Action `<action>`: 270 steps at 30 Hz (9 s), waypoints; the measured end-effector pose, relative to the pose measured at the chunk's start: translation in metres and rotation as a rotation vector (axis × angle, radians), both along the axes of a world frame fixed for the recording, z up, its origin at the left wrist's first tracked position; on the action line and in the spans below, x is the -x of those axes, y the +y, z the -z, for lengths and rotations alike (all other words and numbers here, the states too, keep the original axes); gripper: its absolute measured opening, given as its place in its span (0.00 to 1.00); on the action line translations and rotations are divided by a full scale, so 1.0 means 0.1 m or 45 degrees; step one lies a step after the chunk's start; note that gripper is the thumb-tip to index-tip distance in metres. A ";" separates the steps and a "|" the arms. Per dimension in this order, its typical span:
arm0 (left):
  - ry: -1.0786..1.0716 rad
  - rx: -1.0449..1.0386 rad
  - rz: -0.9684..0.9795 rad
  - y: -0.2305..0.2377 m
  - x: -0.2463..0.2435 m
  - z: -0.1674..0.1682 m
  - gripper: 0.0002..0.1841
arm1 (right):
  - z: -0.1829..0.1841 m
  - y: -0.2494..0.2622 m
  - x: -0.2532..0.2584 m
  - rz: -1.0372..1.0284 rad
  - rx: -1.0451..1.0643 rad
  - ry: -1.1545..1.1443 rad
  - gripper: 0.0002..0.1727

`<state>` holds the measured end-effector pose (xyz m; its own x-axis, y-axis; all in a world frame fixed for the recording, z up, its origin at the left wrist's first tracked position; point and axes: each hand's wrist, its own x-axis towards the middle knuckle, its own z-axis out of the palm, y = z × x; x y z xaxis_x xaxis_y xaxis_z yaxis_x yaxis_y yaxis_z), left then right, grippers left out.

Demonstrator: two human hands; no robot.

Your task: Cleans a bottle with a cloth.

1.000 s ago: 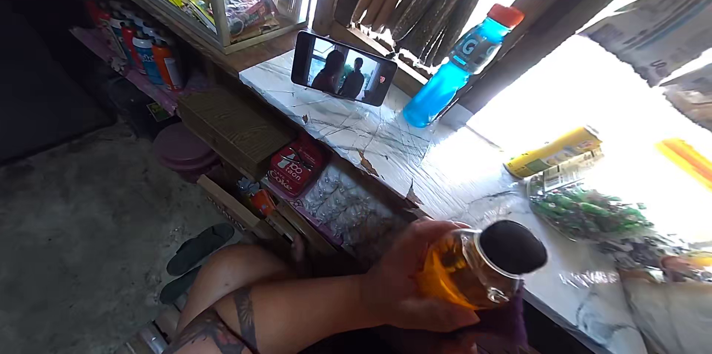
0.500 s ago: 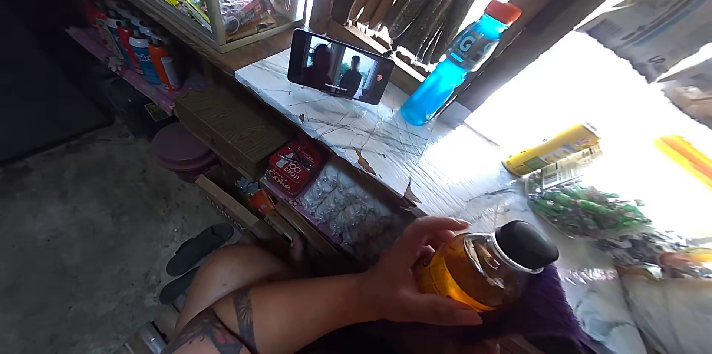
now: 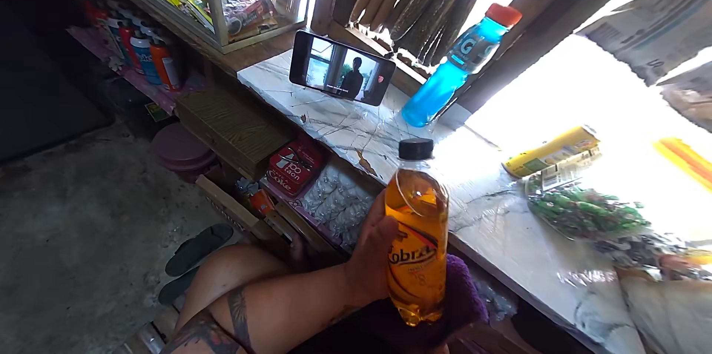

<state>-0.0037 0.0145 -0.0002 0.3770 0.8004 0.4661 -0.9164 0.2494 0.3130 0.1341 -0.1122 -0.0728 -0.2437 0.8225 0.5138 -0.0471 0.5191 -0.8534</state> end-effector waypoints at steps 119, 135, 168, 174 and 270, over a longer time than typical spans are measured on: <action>0.104 -0.248 -0.238 0.03 -0.09 -0.03 0.41 | -0.19 0.31 0.12 0.254 -0.427 -0.341 0.33; -0.076 0.162 -0.108 0.07 -0.06 -0.05 0.40 | -0.11 0.34 0.29 0.104 -0.353 -0.225 0.24; 0.157 0.281 -0.212 0.09 -0.07 -0.03 0.53 | -0.16 0.32 0.21 0.352 -0.431 -0.423 0.33; 0.286 0.044 -0.407 -0.04 -0.07 0.04 0.48 | -0.23 0.34 0.14 0.327 -0.374 -0.252 0.37; 0.141 0.263 -0.218 -0.03 -0.09 0.03 0.48 | -0.12 0.38 0.13 0.471 -0.528 -0.540 0.39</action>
<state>0.0057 0.0115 -0.0034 0.2677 0.9305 0.2499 -0.9137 0.1629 0.3722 0.1216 -0.0742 -0.0607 -0.2346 0.6466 0.7258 0.4891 0.7238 -0.4867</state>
